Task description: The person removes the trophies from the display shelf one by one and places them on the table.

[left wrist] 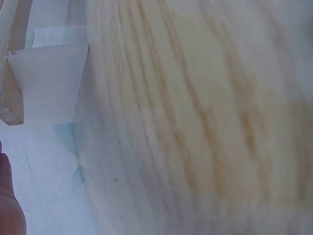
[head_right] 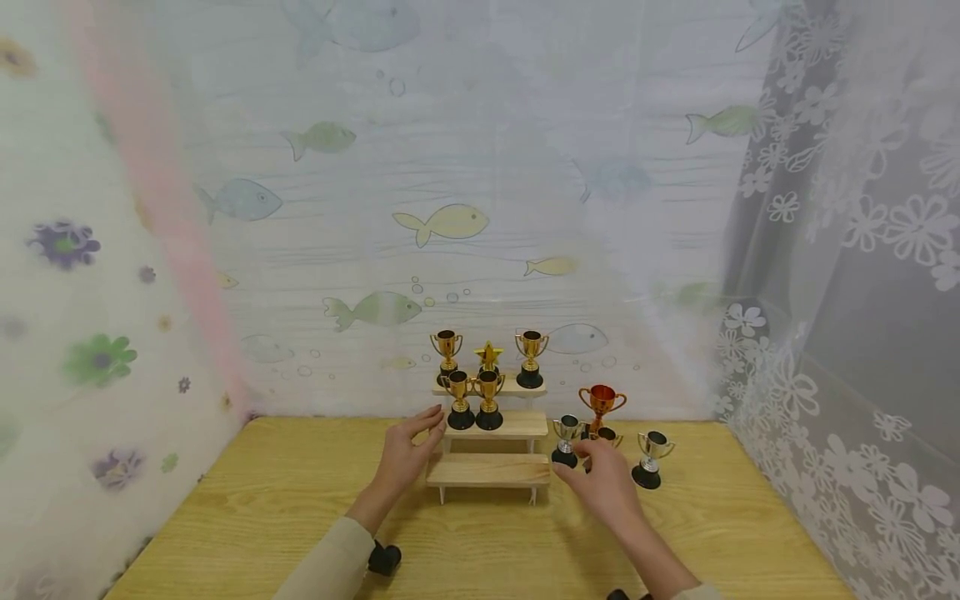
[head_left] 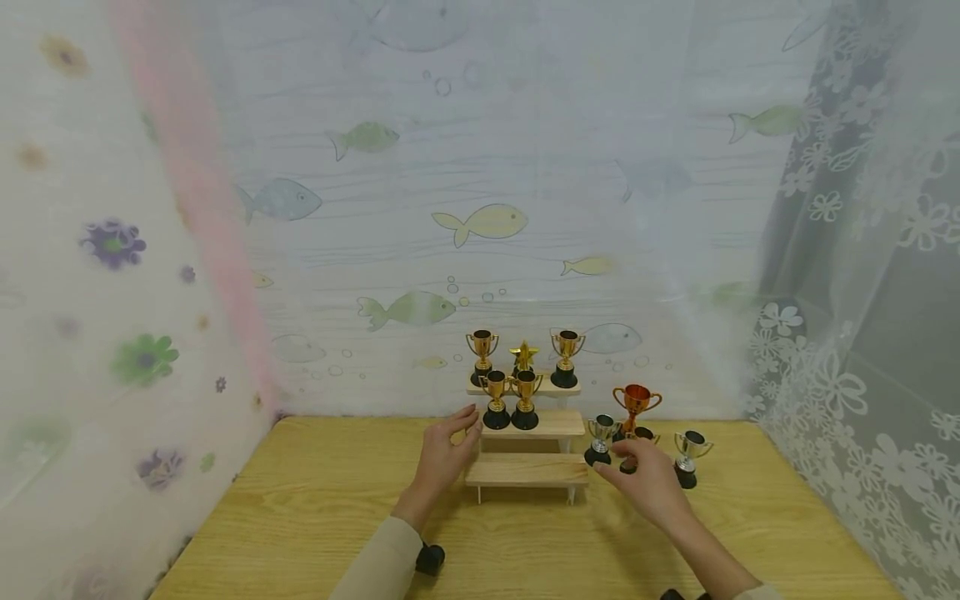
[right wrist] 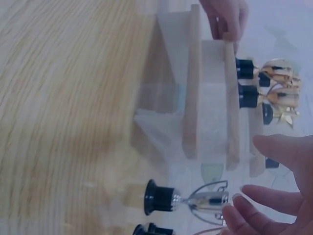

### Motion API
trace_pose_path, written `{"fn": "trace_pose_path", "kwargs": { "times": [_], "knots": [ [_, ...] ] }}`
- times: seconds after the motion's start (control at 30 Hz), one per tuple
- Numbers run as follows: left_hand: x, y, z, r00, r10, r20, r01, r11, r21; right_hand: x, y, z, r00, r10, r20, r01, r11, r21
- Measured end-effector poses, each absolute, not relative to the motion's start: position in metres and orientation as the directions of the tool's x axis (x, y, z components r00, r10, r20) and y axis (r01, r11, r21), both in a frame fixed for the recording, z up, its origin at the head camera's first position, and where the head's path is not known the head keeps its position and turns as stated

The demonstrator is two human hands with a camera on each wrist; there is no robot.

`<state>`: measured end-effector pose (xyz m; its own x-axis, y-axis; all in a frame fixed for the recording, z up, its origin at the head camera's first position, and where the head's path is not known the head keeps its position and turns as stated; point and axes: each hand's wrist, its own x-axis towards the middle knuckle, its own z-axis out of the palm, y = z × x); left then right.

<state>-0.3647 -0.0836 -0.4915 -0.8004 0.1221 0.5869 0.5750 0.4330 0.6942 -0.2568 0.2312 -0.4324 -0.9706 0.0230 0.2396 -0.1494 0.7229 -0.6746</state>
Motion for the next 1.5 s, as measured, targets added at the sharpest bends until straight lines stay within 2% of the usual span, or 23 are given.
{"fn": "trace_pose_path", "kwargs": {
  "times": [0.4, 0.9, 1.27, 1.5],
  "knots": [
    [-0.364, -0.084, -0.492, -0.799, 0.108, 0.592, 0.573, 0.435, 0.694, -0.263, 0.207, -0.425, -0.945, -0.028, 0.326, -0.243, 0.726, -0.644],
    [-0.364, -0.084, -0.491, -0.801, 0.108, 0.589, 0.57, 0.439, 0.695, -0.276, 0.179, -0.426, -0.945, -0.041, 0.325, -0.274, 0.645, -0.713],
    [-0.364, -0.084, -0.492, -0.795, 0.115, 0.596, 0.581, 0.43, 0.692, -0.291, 0.157, -0.431, -0.926, -0.046, 0.374, -0.315, 0.637, -0.703],
    [-0.364, -0.083, -0.492, -0.795, 0.112, 0.597, 0.58, 0.432, 0.691, -0.3, 0.15, -0.43, -0.935, -0.041, 0.352, -0.297, 0.633, -0.715]
  ]
}}
